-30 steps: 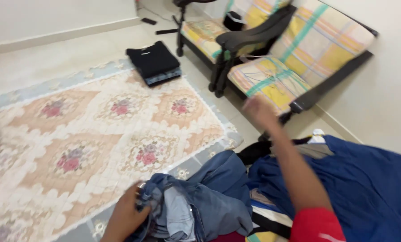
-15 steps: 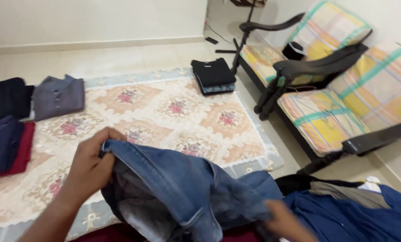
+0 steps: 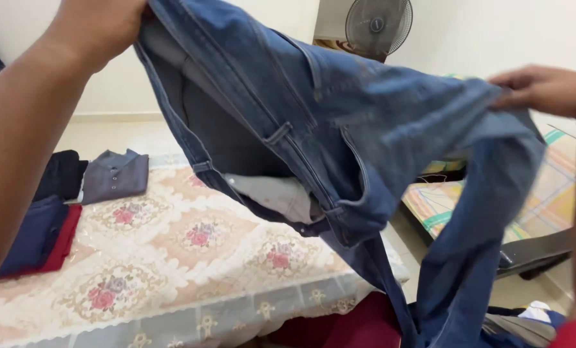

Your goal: Folding a polo shirt and a pair of blue jeans on a table.

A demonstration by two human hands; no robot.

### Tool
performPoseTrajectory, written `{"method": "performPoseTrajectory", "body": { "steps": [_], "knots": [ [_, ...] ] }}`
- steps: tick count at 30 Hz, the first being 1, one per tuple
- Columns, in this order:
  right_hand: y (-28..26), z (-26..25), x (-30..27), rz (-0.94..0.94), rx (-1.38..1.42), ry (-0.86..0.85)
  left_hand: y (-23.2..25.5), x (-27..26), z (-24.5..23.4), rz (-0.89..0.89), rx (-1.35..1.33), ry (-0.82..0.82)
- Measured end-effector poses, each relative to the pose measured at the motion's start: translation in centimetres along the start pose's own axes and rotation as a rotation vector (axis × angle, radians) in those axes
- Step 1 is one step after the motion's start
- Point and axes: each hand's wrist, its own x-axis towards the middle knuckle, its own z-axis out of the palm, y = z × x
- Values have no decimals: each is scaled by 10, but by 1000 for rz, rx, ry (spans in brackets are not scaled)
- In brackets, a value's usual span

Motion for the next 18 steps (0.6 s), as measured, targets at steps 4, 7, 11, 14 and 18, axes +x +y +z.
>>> {"method": "performPoseTrajectory", "body": {
  "steps": [4,7,11,14,18],
  "knots": [
    [-61,62,47,-207,-100,230,-31,-48,39,-573,-445,120],
    [-70,191,72,-185,-169,421,-114,-160,125,-693,-181,-70],
    [-19,357,58,-302,-474,457,-79,-318,166,-1021,24,-527],
    [22,454,26,-237,-444,124,-27,-403,183,-1063,338,-860],
    [64,515,-41,-333,-249,-61,47,-458,196,-569,-295,-585]
  ]
}}
